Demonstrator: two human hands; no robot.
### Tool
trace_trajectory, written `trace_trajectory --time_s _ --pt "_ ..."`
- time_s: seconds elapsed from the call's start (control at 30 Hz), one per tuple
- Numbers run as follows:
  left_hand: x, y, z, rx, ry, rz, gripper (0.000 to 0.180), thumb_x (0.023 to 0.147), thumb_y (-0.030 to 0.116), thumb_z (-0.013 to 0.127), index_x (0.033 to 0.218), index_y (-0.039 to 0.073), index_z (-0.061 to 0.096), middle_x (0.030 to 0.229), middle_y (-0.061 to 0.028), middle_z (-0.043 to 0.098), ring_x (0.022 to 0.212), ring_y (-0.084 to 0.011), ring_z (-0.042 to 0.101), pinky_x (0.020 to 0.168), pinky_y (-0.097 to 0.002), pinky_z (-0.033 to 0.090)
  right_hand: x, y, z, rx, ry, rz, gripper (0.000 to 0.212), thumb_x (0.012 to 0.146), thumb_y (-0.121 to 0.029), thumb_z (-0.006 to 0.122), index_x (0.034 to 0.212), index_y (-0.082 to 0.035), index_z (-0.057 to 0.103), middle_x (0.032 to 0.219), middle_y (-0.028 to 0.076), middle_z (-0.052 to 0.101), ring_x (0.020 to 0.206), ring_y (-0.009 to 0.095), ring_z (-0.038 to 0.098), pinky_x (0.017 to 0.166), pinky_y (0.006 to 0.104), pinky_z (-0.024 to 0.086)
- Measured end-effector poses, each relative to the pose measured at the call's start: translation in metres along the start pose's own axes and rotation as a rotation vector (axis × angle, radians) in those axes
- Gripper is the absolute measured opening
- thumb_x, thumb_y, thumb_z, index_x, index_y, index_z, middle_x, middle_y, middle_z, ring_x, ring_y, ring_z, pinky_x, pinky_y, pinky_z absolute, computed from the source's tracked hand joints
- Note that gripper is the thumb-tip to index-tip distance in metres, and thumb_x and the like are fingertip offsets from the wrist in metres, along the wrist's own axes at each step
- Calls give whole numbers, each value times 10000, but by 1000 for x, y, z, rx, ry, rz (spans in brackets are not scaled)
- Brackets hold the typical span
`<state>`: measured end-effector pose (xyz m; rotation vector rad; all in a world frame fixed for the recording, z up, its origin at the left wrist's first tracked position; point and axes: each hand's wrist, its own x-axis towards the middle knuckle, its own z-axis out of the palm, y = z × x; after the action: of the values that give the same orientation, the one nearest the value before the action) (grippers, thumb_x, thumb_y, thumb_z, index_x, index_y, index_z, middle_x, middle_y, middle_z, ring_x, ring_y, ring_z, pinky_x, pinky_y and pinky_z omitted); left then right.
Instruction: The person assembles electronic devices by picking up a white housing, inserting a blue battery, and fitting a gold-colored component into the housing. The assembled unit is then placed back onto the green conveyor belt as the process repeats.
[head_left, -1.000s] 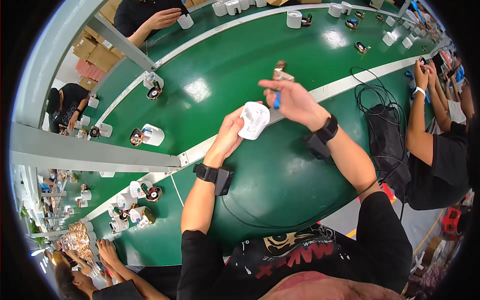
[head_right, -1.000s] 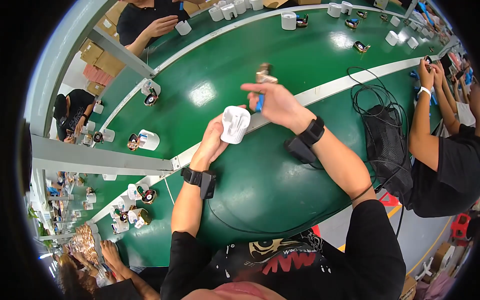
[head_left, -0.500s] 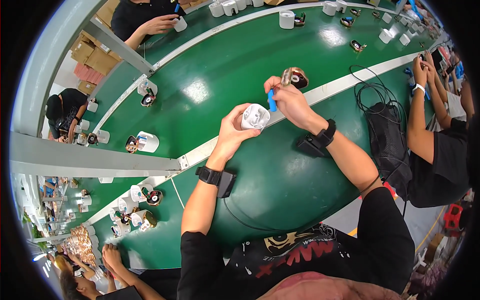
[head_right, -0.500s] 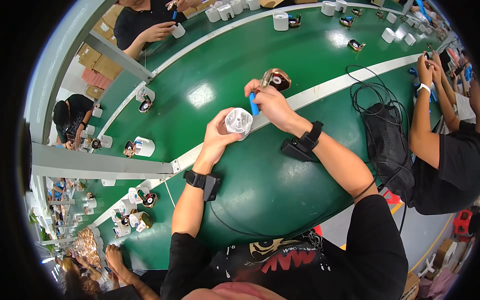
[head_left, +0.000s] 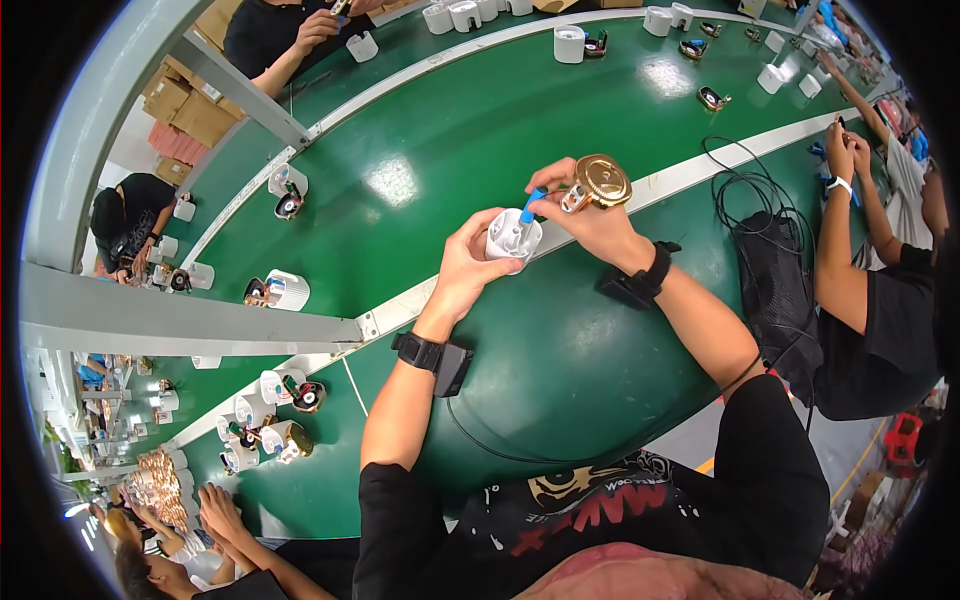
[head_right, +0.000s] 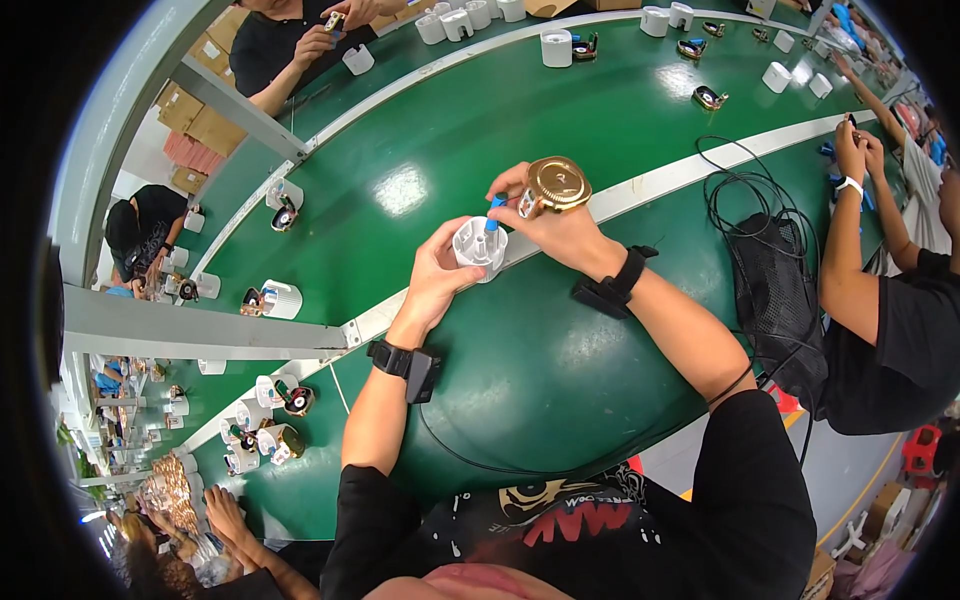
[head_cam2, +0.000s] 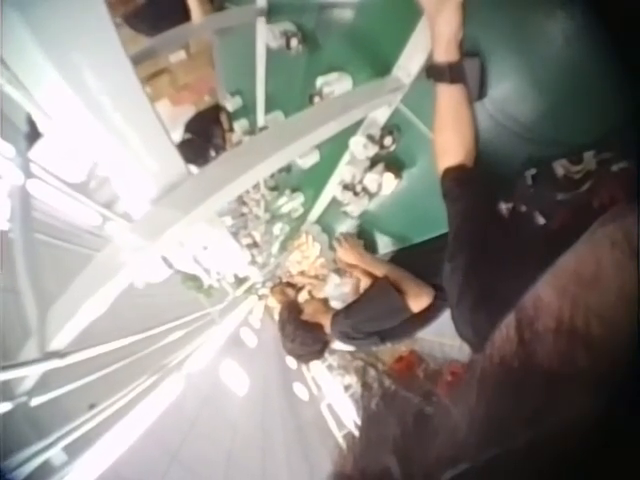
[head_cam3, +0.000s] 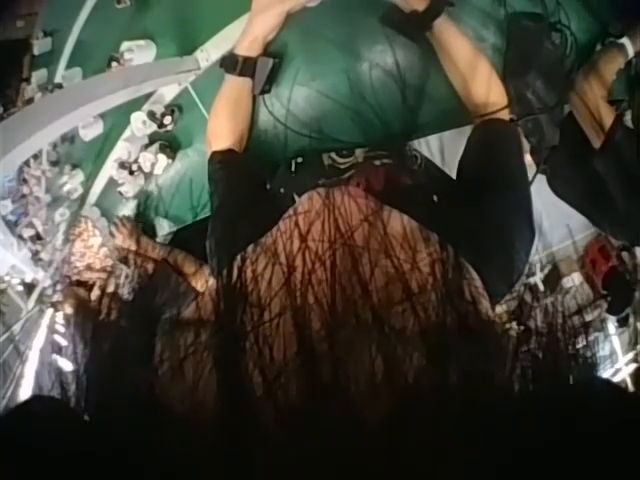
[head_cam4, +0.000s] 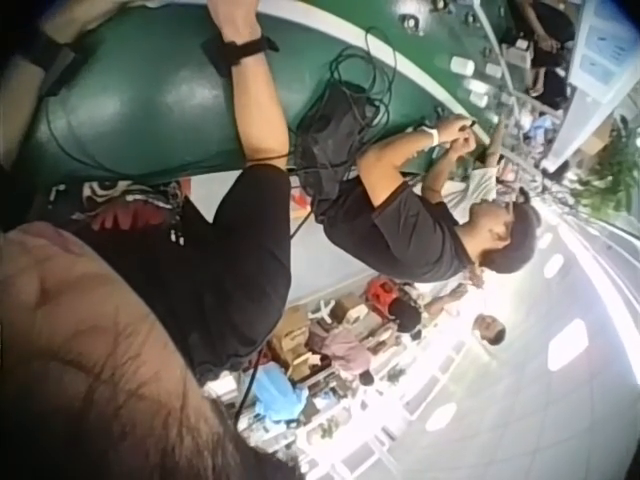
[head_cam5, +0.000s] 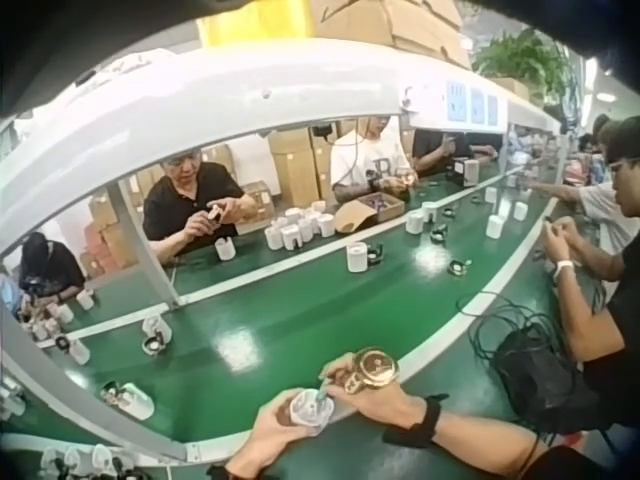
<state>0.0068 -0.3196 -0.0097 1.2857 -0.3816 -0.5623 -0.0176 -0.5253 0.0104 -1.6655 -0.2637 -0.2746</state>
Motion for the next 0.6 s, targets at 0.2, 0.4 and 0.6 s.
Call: trace_trajectory --time_s 0.2,0.4,0.6 --pt "3 0 0 14 -26 -15 641 693 -70 765 1269 -15 489 1157 -91 601 1073 -170 583 913 -316 492 -4 7 2 -19 -7 -183 227 765 -27 777 937 -15 629 937 60 664 844 122 635 776 265 529" --pt "0 -2 0 16 -2 -11 630 695 -91 752 1262 -13 489 1156 -93 600 1070 -166 581 903 -313 496 -6 -8 -1 37 -56 -23 201 768 -64 790 886 -15 635 873 39 673 797 110 646 728 254 525" --pt "2 0 4 40 -33 1 627 695 -97 747 1260 -15 488 1154 -95 598 1076 -163 577 896 -309 500 -3 -6 -8 -59 -124 -33 190 776 -70 787 885 -20 640 839 28 673 781 98 643 697 247 511"
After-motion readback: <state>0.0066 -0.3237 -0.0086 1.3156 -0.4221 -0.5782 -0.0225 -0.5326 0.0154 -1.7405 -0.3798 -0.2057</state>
